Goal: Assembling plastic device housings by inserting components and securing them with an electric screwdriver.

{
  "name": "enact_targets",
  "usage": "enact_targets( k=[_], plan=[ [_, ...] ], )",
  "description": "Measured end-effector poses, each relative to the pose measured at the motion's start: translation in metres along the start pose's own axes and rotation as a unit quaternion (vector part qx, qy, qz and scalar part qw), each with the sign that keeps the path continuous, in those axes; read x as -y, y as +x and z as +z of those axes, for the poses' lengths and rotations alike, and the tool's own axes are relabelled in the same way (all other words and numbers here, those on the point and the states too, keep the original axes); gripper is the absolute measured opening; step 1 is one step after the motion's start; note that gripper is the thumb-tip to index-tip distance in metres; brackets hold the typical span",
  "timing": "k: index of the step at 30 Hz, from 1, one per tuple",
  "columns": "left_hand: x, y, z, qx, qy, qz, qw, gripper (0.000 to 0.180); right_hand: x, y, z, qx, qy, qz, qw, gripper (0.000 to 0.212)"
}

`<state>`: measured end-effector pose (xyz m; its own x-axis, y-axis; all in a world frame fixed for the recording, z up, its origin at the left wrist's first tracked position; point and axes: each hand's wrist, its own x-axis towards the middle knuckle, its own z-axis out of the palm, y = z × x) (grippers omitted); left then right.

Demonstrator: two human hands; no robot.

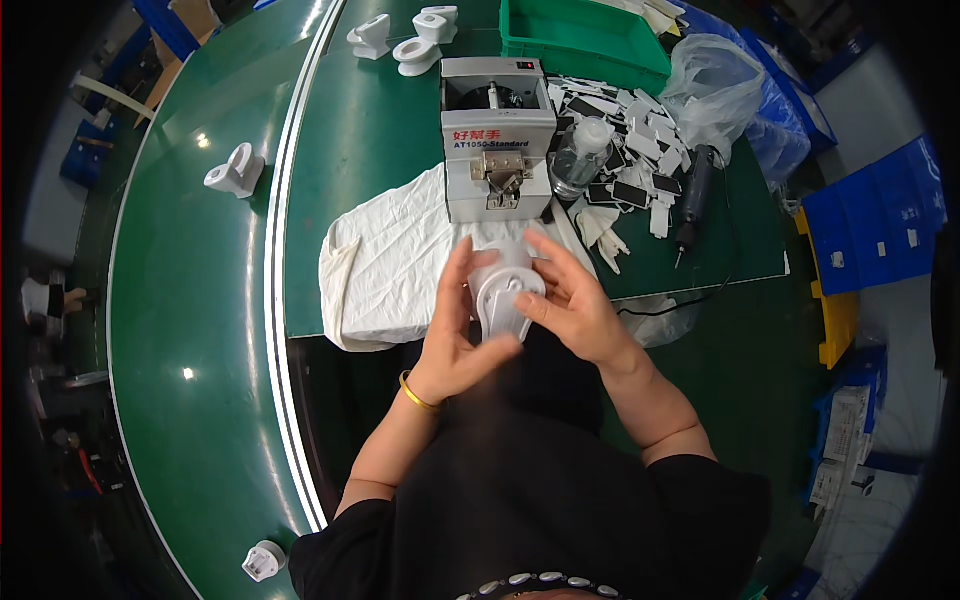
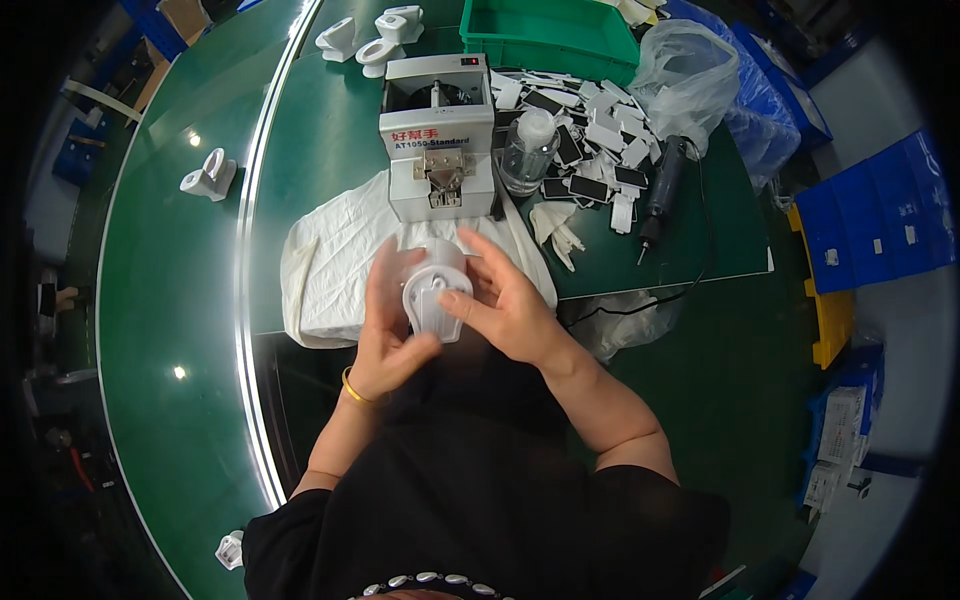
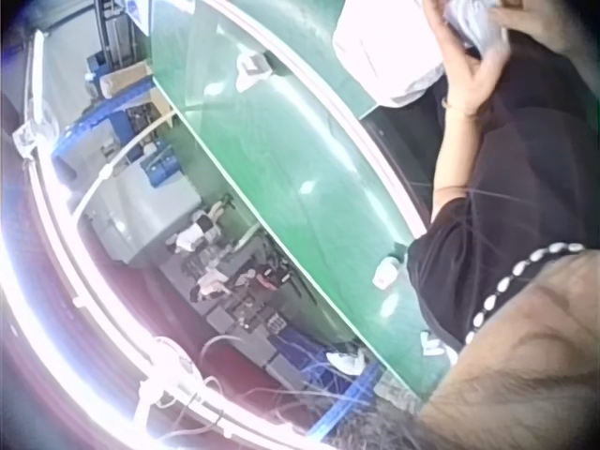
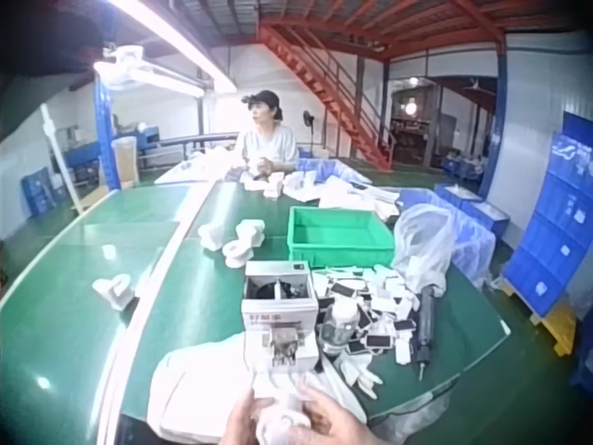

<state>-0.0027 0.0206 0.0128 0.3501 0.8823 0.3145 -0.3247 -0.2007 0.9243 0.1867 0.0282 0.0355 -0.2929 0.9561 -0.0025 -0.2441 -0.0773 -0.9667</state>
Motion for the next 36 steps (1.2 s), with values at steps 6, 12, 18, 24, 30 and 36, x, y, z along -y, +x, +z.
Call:
enact_targets(
  k=[6,12,18,24,30,36],
  plan=[
    [-0.01,0.007,0.007,-0.081,0.012,-0.018,0.996,0.08,-0.007,-0.001,0.008,-0.003,-0.022,-0.055,0.998,0.068],
    [-0.007,0.003,0.006,-0.085,0.02,-0.048,0.995,0.077,0.001,-0.004,0.007,-0.001,-0.116,-0.065,0.991,0.066],
    [-0.009,0.009,0.006,-0.028,0.096,-0.021,0.995,0.101,-0.004,0.002,-0.007,-0.038,0.008,0.015,0.999,0.06],
    [0.012,-0.001,-0.004,-0.013,0.191,-0.037,0.981,0.118,0.009,0.017,-0.087,-0.155,-0.186,-0.089,0.966,0.033],
    [0.015,-0.002,-0.004,-0.03,0.146,0.0,0.989,0.114,0.01,0.04,-0.248,-0.502,-0.584,0.081,0.633,0.076],
    [0.021,-0.007,-0.005,-0.014,0.266,-0.02,0.964,0.106,0.006,0.036,-0.3,-0.47,-0.398,0.115,0.78,0.062]
  ],
)
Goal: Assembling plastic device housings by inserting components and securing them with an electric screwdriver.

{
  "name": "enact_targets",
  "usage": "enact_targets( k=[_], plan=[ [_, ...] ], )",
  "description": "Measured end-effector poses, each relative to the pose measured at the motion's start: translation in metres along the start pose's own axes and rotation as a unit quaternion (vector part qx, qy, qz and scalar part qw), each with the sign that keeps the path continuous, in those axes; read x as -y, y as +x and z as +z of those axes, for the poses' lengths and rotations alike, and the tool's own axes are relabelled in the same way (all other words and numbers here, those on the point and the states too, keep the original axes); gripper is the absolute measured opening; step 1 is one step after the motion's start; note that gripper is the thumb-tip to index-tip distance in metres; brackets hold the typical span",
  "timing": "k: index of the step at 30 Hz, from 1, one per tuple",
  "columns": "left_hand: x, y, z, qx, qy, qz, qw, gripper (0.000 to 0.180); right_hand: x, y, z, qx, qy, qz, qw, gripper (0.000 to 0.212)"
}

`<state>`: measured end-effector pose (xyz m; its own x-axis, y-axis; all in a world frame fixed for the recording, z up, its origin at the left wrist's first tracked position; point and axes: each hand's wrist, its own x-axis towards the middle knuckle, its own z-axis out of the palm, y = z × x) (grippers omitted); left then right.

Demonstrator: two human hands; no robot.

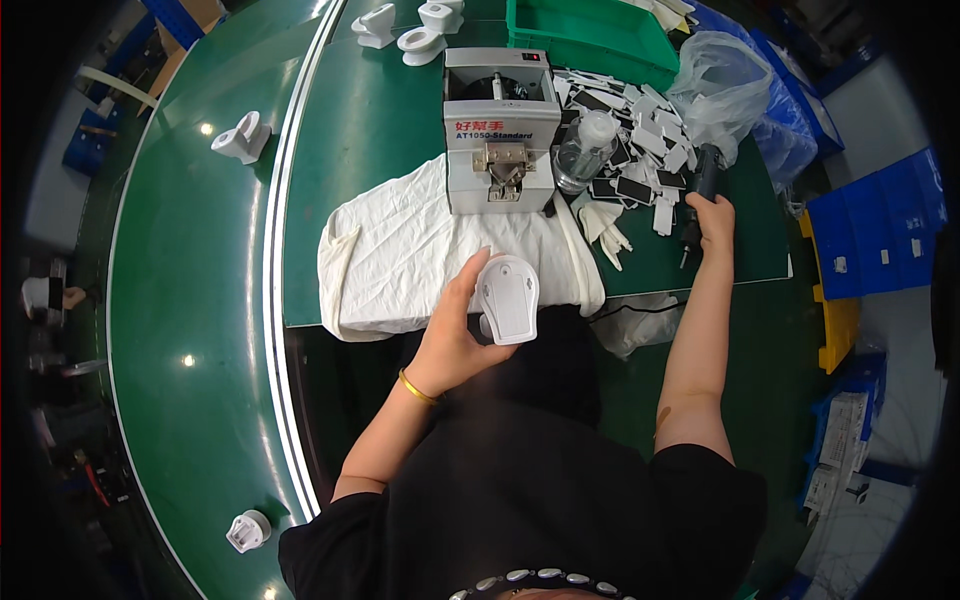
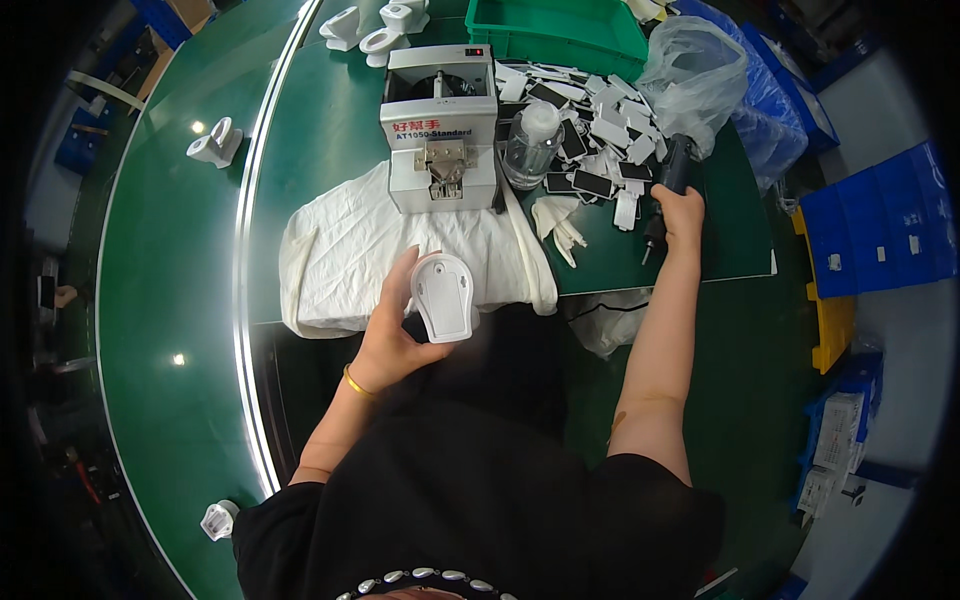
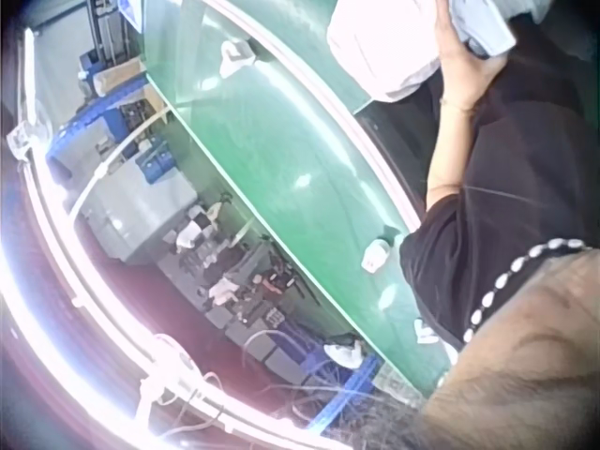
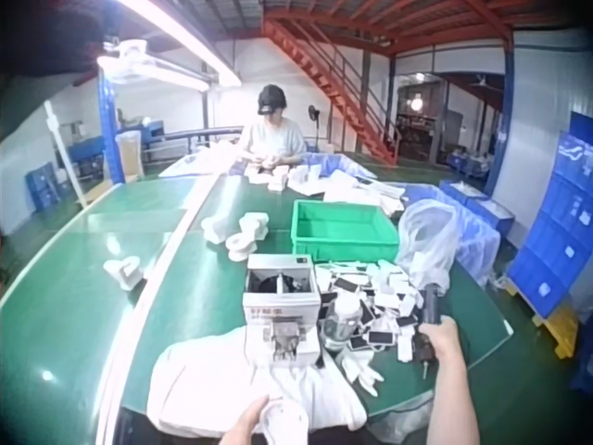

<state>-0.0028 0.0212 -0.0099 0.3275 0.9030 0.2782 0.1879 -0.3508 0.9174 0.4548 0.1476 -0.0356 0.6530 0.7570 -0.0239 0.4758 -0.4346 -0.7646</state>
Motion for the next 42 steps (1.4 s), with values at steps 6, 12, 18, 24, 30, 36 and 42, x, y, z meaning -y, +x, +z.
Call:
enact_targets(
  k=[6,12,18,24,30,36,42],
  plan=[
    [0.005,-0.001,-0.007,0.003,0.01,0.008,1.0,0.098,0.033,-0.06,-0.026,0.203,0.407,0.011,0.891,0.048],
    [0.005,0.003,-0.001,0.052,0.144,0.068,0.986,0.08,0.146,-0.131,-0.01,0.411,0.622,-0.204,0.635,0.069],
    [0.009,-0.001,0.002,0.037,0.108,0.052,0.992,0.08,0.233,-0.164,0.049,0.313,0.502,-0.334,0.734,0.059],
    [0.014,-0.003,0.001,0.041,0.077,0.043,0.995,0.079,0.262,-0.174,0.05,0.38,0.373,-0.369,0.762,0.07],
    [0.015,-0.001,-0.003,0.053,0.074,0.028,0.995,0.078,0.279,-0.189,0.062,0.216,0.205,-0.406,0.864,0.063],
    [0.015,0.0,0.005,0.018,0.063,0.034,0.997,0.077,0.273,-0.184,0.093,0.276,0.417,-0.336,0.798,0.046],
    [0.018,-0.002,0.009,-0.004,0.078,0.037,0.996,0.077,0.246,-0.222,0.071,0.277,0.436,-0.335,0.788,0.044]
  ],
)
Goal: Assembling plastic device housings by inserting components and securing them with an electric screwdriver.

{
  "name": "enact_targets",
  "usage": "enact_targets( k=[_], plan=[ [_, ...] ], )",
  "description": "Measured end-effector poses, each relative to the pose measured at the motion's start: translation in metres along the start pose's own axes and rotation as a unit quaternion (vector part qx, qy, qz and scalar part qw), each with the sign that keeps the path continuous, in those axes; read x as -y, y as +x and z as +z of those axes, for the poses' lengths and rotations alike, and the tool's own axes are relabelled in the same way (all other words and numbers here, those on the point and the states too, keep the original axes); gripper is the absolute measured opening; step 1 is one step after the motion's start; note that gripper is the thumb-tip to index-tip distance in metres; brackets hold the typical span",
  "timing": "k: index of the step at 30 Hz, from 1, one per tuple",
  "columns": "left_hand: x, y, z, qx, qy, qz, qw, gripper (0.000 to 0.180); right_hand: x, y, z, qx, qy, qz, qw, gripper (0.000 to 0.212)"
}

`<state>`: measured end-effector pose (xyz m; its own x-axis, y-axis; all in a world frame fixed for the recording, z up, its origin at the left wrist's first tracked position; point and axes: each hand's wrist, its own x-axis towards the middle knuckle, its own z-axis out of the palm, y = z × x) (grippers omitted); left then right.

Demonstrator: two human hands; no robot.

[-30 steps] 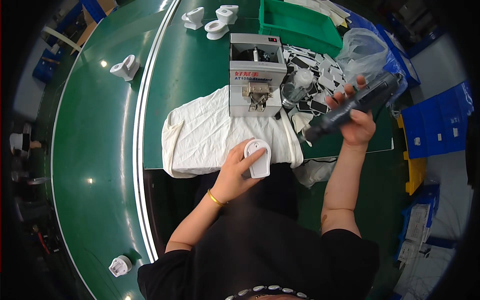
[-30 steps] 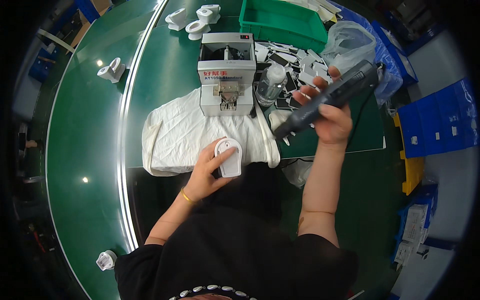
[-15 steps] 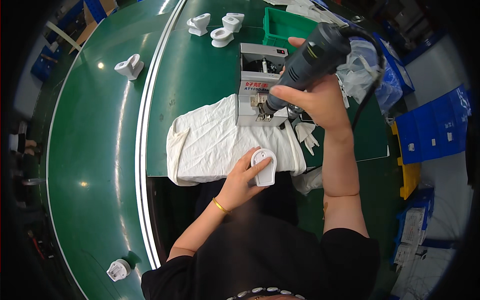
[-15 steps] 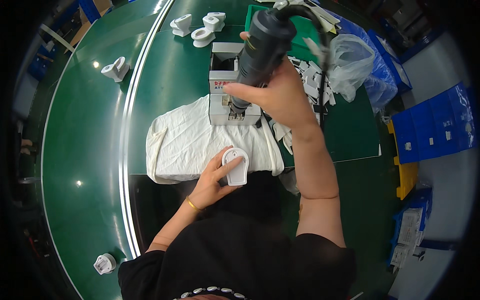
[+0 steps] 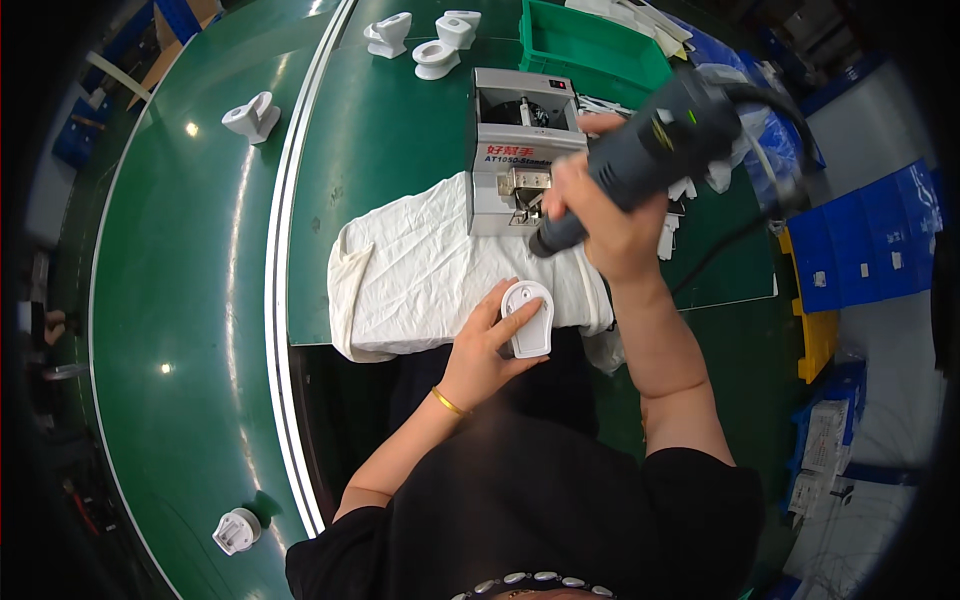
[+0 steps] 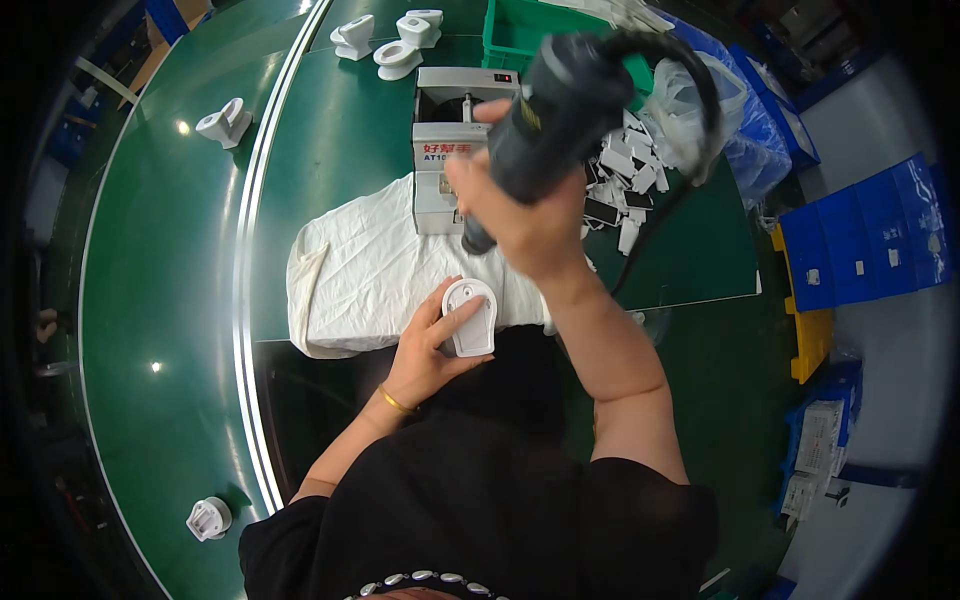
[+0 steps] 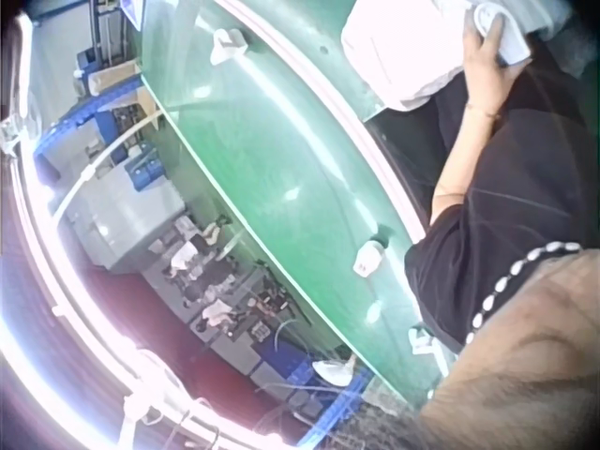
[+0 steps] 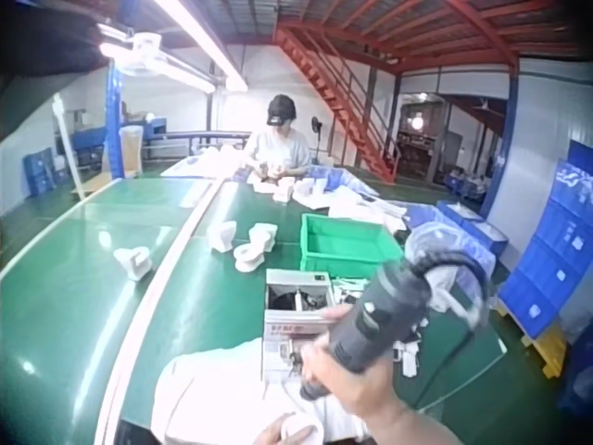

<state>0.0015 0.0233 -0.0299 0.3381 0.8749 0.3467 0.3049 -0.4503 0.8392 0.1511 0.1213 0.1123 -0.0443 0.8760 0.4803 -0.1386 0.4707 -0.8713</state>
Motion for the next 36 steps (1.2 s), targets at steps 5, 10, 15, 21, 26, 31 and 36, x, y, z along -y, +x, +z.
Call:
enact_targets(
  k=[5,10,15,21,26,31,36],
  plan=[
    [-0.003,0.0,-0.002,-0.013,0.018,0.009,1.0,0.076,0.024,-0.04,0.001,0.046,-0.063,-0.012,0.997,0.043],
    [-0.001,0.0,-0.001,-0.012,0.034,0.01,0.999,0.075,0.023,-0.044,0.001,0.075,-0.062,-0.025,0.995,0.042],
    [0.003,-0.001,0.001,-0.003,0.029,0.005,1.0,0.074,0.02,-0.045,0.001,0.091,-0.083,0.003,0.992,0.042],
    [0.004,-0.002,0.0,0.001,0.027,0.004,1.0,0.075,0.016,-0.046,0.001,0.102,-0.066,0.001,0.993,0.039],
    [0.003,-0.001,0.0,-0.002,0.029,0.007,1.0,0.075,0.01,-0.045,0.003,0.095,-0.054,-0.004,0.994,0.038],
    [-0.001,0.001,-0.002,-0.006,0.026,0.008,1.0,0.074,0.009,-0.045,0.003,0.072,-0.068,0.012,0.995,0.039],
    [0.0,0.001,0.0,-0.011,0.031,0.014,0.999,0.075,0.009,-0.044,0.003,0.082,-0.077,0.02,0.993,0.04]
  ],
)
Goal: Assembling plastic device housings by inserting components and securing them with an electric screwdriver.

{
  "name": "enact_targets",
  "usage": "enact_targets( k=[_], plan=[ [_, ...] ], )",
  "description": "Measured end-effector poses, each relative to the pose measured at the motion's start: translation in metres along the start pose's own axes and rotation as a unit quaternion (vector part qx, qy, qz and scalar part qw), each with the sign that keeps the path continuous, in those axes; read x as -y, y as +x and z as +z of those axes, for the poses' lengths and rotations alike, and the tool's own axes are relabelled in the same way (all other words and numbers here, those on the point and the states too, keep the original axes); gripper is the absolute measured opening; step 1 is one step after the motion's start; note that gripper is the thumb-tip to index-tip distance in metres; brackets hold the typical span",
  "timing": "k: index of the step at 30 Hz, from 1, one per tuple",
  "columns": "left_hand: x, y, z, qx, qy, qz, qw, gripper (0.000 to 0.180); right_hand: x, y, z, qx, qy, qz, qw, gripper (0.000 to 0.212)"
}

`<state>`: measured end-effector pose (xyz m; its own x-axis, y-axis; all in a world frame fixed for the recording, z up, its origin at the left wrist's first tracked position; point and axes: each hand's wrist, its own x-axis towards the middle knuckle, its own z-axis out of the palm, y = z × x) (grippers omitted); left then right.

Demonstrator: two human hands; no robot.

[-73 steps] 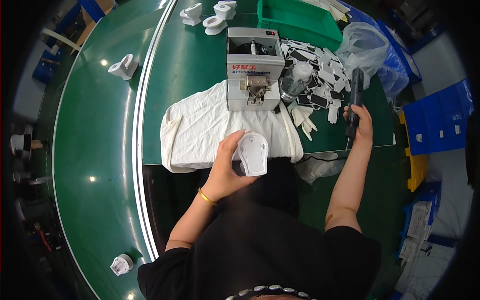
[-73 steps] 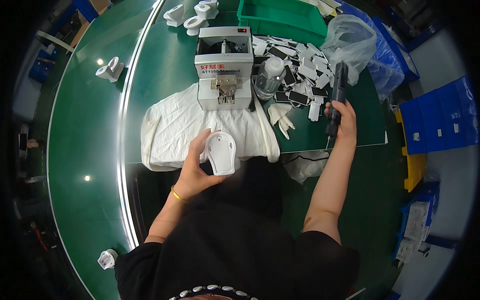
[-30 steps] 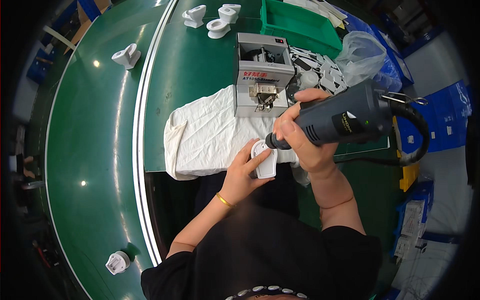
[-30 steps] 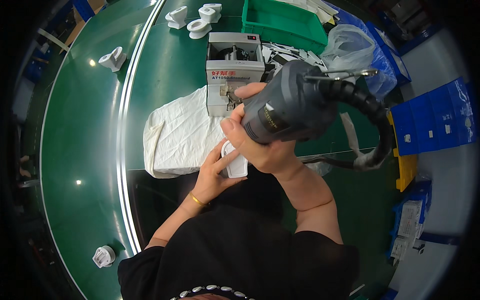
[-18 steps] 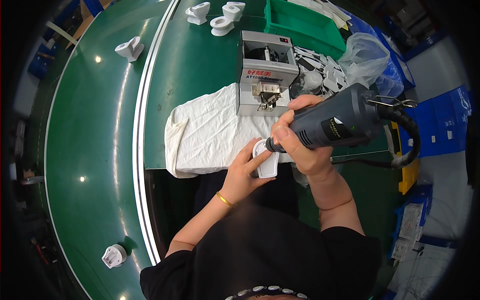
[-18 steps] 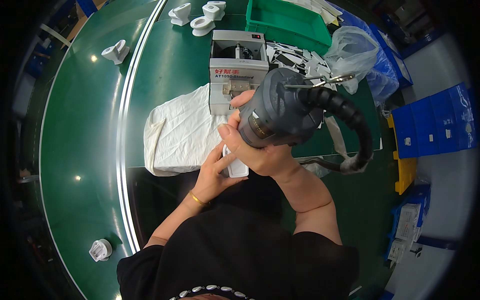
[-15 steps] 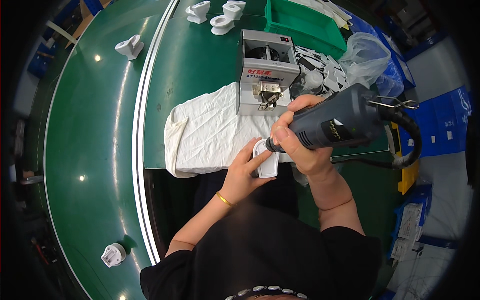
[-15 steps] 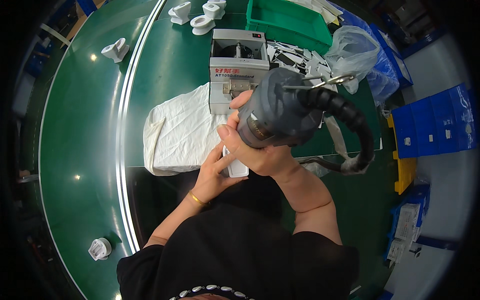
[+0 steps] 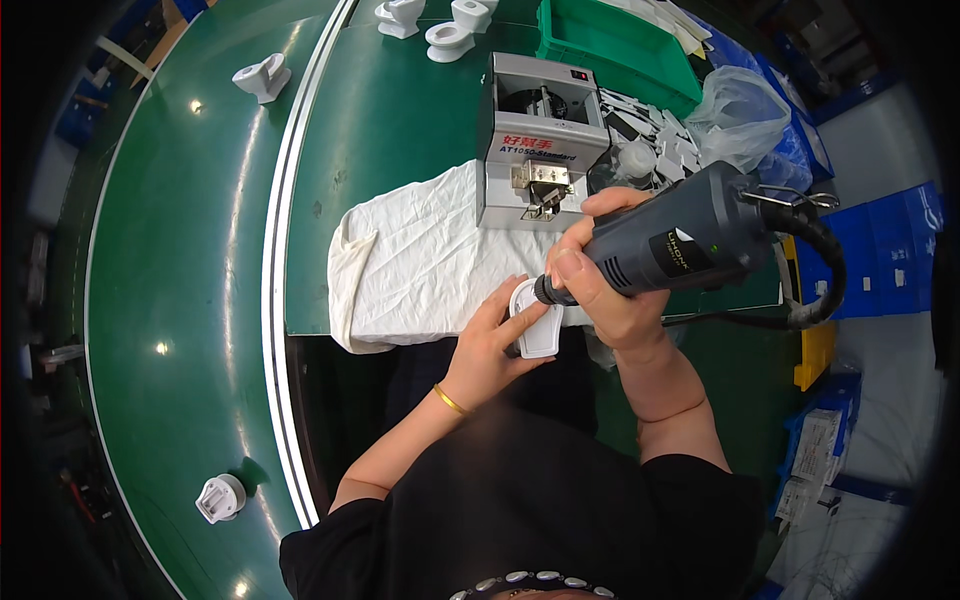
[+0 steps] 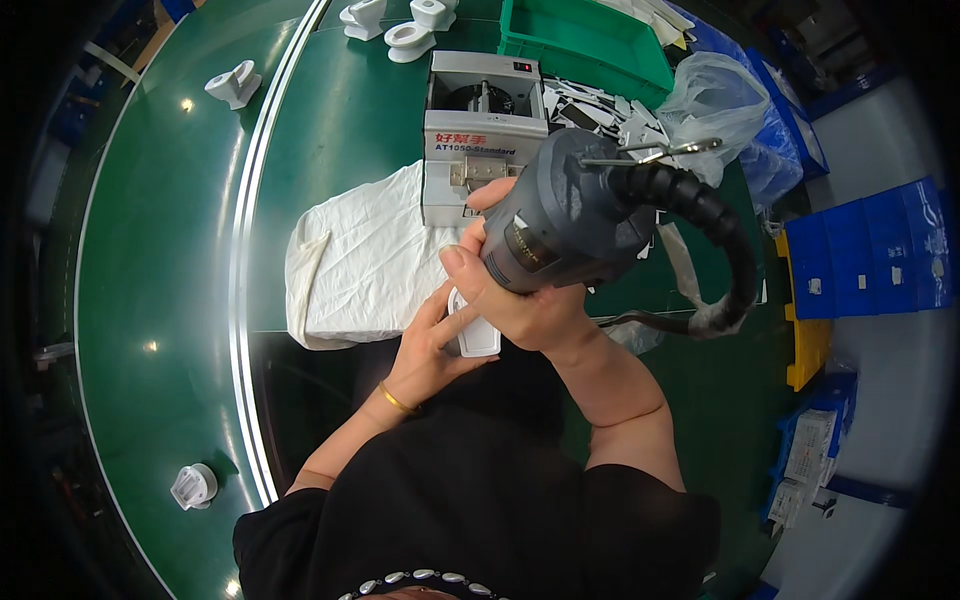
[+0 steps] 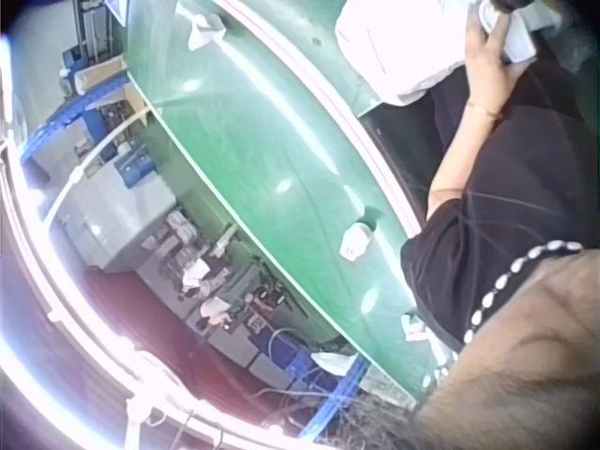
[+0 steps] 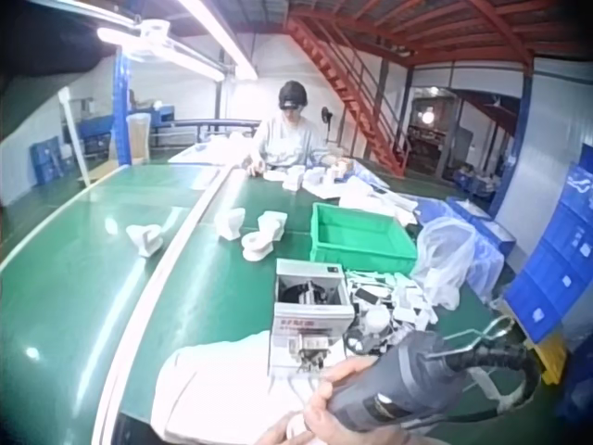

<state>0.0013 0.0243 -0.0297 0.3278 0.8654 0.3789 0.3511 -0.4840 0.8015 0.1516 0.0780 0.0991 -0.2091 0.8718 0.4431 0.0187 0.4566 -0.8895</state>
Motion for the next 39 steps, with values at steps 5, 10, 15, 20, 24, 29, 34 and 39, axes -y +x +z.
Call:
enact_targets(
  k=[5,10,15,20,24,29,34,39],
  plan=[
    [0.001,0.0,0.001,-0.001,0.002,-0.003,1.0,0.075,-0.007,0.0,0.001,0.002,0.028,-0.02,0.999,0.037],
    [0.0,-0.001,0.001,0.0,0.013,-0.006,1.0,0.076,-0.006,0.001,0.002,0.004,0.038,0.005,0.999,0.037],
    [-0.002,0.001,0.0,0.003,0.007,0.001,1.0,0.074,-0.01,0.002,-0.012,-0.042,0.144,0.019,0.989,0.046],
    [-0.014,-0.003,-0.006,0.003,0.168,0.113,0.979,0.066,-0.012,0.002,-0.1,-0.25,0.154,0.058,0.954,0.042],
    [-0.021,0.003,-0.025,0.089,0.18,0.145,0.969,0.048,-0.054,-0.018,-0.198,-0.376,0.036,0.175,0.909,0.036],
    [-0.023,0.005,-0.053,0.133,0.224,0.1,0.96,0.045,-0.119,-0.054,-0.269,-0.428,-0.065,0.299,0.85,0.038],
    [0.004,0.004,-0.064,0.014,0.138,-0.012,0.99,0.053,-0.168,-0.061,-0.302,-0.411,-0.176,0.286,0.848,0.027],
    [0.044,-0.004,-0.111,-0.231,0.044,-0.118,0.965,0.049,-0.204,-0.051,-0.314,-0.399,-0.251,0.24,0.849,0.029]
  ],
)
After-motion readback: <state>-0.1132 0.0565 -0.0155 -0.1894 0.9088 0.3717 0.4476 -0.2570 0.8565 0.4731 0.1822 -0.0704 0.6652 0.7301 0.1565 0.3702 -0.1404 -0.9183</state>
